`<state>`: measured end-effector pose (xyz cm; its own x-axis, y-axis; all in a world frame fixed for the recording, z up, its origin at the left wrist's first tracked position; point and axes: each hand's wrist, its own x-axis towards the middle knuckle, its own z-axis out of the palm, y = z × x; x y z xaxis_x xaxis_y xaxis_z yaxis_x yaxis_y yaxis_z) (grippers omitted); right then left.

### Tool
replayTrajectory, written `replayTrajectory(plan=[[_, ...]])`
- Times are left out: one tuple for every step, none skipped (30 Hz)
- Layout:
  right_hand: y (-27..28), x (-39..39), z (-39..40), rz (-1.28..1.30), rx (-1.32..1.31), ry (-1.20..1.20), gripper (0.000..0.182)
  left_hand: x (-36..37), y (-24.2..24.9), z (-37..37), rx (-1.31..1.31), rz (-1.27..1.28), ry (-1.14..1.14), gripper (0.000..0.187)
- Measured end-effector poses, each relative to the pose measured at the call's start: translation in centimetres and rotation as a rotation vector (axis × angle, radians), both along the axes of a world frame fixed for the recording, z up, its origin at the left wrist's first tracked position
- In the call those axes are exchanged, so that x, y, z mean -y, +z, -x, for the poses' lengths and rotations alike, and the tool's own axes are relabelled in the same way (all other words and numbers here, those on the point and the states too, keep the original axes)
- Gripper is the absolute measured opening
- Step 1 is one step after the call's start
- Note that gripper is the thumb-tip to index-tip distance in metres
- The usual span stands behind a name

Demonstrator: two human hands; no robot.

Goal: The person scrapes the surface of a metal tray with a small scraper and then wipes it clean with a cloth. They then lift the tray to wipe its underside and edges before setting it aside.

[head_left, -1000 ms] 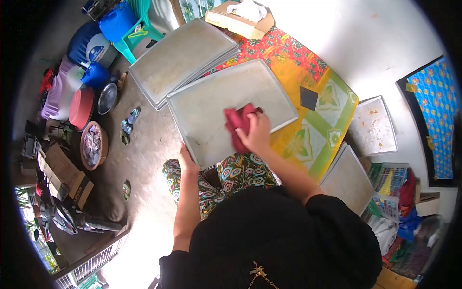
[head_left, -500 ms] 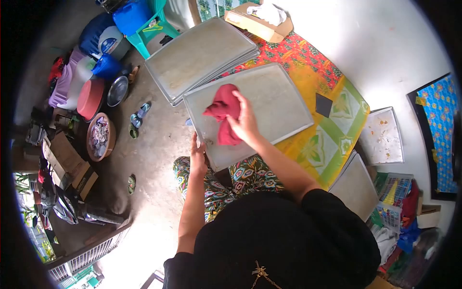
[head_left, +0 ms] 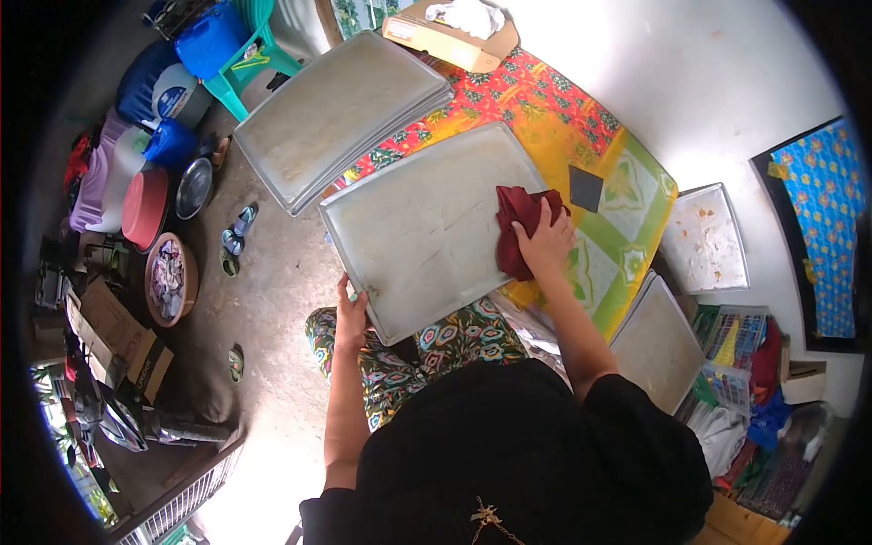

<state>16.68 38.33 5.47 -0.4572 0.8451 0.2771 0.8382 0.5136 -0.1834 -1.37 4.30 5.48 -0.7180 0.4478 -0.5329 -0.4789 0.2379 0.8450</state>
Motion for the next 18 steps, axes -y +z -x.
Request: replayTrajectory(plan=[[-0.1, -0.4, 0.9, -0.009, -0.002, 0.008, 0.078, 0.0, 0.0, 0.2, 0.012, 0.006, -0.010, 0.063], [-0.1, -1.0, 1.9, -0.018, -0.005, 0.017, 0.080, 0.0, 0.1, 0.4, 0.024, 0.012, -0.019, 0.064], [-0.2, -1.7, 2.9, -0.028, -0.009, 0.026, 0.082, -0.1, 0.2, 0.5, 0.031, 0.009, -0.021, 0.064], [-0.5, -2.7, 3.9, -0.044, -0.015, 0.058, 0.083, -0.1, 0.4, 0.5, 0.040, 0.008, -0.023, 0.064], [-0.8, -3.7, 5.1, -0.060, -0.021, 0.089, 0.084, -0.1, 0.5, 0.5, 0.048, 0.007, -0.026, 0.064], [-1.0, -4.7, 6.3, -0.076, -0.027, 0.120, 0.085, -0.1, 0.6, 0.5, 0.051, 0.010, -0.026, 0.063], [-1.0, -5.6, 7.4, -0.085, -0.032, 0.154, 0.086, -0.1, 0.6, 0.5, 0.055, 0.014, -0.025, 0.063], [-0.9, -6.3, 8.5, -0.094, -0.036, 0.183, 0.086, -0.1, 0.7, 0.4, 0.058, 0.017, -0.024, 0.063], [-1.0, -7.0, 9.7, -0.104, -0.041, 0.213, 0.086, -0.1, 0.6, 0.4, 0.056, 0.014, -0.024, 0.062], [-1.0, -7.7, 10.9, -0.116, -0.046, 0.244, 0.086, -0.1, 0.6, 0.5, 0.054, 0.010, -0.024, 0.062], [-1.1, -8.3, 12.0, -0.158, -0.087, 0.284, 0.086, -0.1, 0.5, 0.5, 0.050, 0.006, -0.022, 0.062], [-0.8, -8.8, 13.1, -0.179, -0.102, 0.309, 0.084, -0.3, 0.6, 0.4, 0.049, -0.004, -0.017, 0.062], [-0.6, -9.1, 14.2, -0.199, -0.115, 0.334, 0.083, -0.4, 0.7, 0.2, 0.048, -0.013, -0.011, 0.062], [-0.3, -9.4, 15.3, -0.220, -0.130, 0.360, 0.082, -0.4, 0.7, 0.1, 0.047, -0.023, -0.003, 0.062], [-0.1, -9.5, 16.4, -0.113, -0.113, 0.388, 0.084, -0.5, 0.6, 0.2, 0.048, -0.012, -0.012, 0.063], [-0.1, -9.1, 17.2, -0.094, -0.140, 0.435, 0.084, -0.5, 0.6, 0.3, 0.042, -0.003, -0.013, 0.063], [-0.4, -8.3, 18.0, -0.072, -0.166, 0.481, 0.084, -0.4, 0.5, 0.2, 0.038, 0.008, -0.014, 0.063], [-0.5, -7.3, 18.7, -0.050, -0.190, 0.527, 0.084, -0.4, 0.7, 0.2, 0.035, 0.019, -0.016, 0.063]])
